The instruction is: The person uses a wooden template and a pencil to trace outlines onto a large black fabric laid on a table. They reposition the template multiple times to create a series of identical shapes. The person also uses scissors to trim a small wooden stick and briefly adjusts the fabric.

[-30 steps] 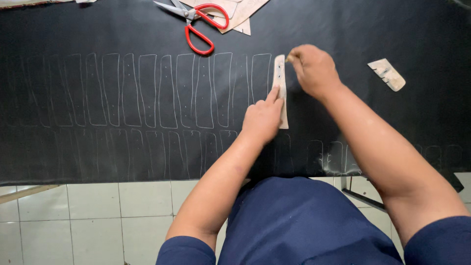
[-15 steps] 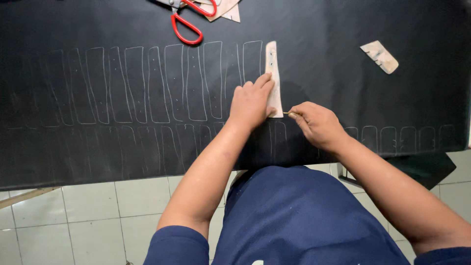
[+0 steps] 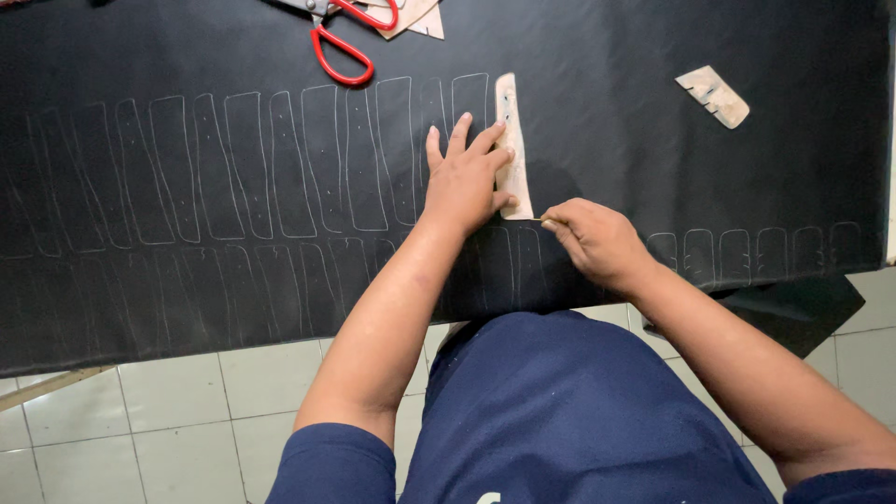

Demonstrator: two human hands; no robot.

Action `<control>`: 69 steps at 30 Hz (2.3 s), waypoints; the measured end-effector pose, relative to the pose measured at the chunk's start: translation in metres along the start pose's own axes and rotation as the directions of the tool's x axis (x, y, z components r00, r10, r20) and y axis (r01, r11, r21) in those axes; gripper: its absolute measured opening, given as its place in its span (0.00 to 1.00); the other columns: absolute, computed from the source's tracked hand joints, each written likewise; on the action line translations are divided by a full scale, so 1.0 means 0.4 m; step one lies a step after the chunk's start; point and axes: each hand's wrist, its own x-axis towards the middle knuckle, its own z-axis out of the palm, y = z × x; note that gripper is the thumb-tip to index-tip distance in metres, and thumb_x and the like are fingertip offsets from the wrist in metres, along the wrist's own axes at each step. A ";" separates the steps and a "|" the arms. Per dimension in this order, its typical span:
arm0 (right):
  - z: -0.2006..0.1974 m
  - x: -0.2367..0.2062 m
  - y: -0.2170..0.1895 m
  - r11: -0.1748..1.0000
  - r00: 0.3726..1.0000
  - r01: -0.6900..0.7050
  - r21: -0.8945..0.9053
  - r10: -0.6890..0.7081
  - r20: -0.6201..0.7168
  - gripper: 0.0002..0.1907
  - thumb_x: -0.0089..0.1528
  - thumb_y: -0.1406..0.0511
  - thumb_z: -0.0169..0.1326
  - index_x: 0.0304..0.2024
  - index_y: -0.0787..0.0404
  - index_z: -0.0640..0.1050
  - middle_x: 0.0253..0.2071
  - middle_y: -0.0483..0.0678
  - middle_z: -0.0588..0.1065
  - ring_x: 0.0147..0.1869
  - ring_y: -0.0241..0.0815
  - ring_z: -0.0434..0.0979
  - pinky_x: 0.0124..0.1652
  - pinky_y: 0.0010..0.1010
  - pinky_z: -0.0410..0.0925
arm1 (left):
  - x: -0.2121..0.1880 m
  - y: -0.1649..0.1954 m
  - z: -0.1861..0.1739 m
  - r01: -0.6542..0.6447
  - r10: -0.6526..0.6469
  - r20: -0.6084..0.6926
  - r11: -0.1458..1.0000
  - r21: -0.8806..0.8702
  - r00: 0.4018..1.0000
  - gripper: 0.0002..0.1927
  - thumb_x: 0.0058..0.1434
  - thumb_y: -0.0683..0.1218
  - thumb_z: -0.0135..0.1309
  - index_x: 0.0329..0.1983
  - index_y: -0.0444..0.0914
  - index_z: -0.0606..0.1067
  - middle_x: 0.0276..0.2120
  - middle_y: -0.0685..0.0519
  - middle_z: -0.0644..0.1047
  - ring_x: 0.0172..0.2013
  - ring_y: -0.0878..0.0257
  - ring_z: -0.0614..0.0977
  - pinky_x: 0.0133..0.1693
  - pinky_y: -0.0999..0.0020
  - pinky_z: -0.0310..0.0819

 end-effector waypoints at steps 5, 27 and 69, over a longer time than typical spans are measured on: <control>0.031 0.027 -0.023 0.997 0.997 0.078 0.025 -0.078 0.000 0.05 0.66 0.66 0.56 0.42 0.62 0.78 0.38 0.52 0.78 0.40 0.53 0.79 0.40 0.38 0.71 | 0.006 -0.028 0.011 -0.025 0.024 -0.046 0.999 -0.025 0.999 0.25 0.48 0.54 0.69 0.52 0.53 0.80 0.67 0.63 0.67 0.72 0.49 0.57 0.68 0.31 0.36; 0.049 0.180 -0.025 0.984 0.976 0.104 -0.143 -0.129 -0.176 0.04 0.66 0.67 0.57 0.39 0.63 0.78 0.36 0.51 0.76 0.39 0.53 0.79 0.40 0.41 0.71 | 0.014 -0.085 0.031 -0.055 0.047 -0.090 0.995 -0.087 0.995 0.15 0.61 0.49 0.55 0.51 0.54 0.81 0.67 0.65 0.68 0.72 0.53 0.59 0.67 0.29 0.33; 0.045 0.391 0.081 0.943 0.941 -0.268 0.196 0.300 -0.158 0.11 0.70 0.64 0.52 0.48 0.62 0.81 0.41 0.50 0.82 0.45 0.42 0.84 0.45 0.30 0.72 | 0.016 -0.111 0.033 -0.135 0.148 -0.185 0.987 0.083 0.971 0.27 0.61 0.60 0.53 0.64 0.54 0.71 0.72 0.63 0.62 0.73 0.49 0.56 0.68 0.27 0.36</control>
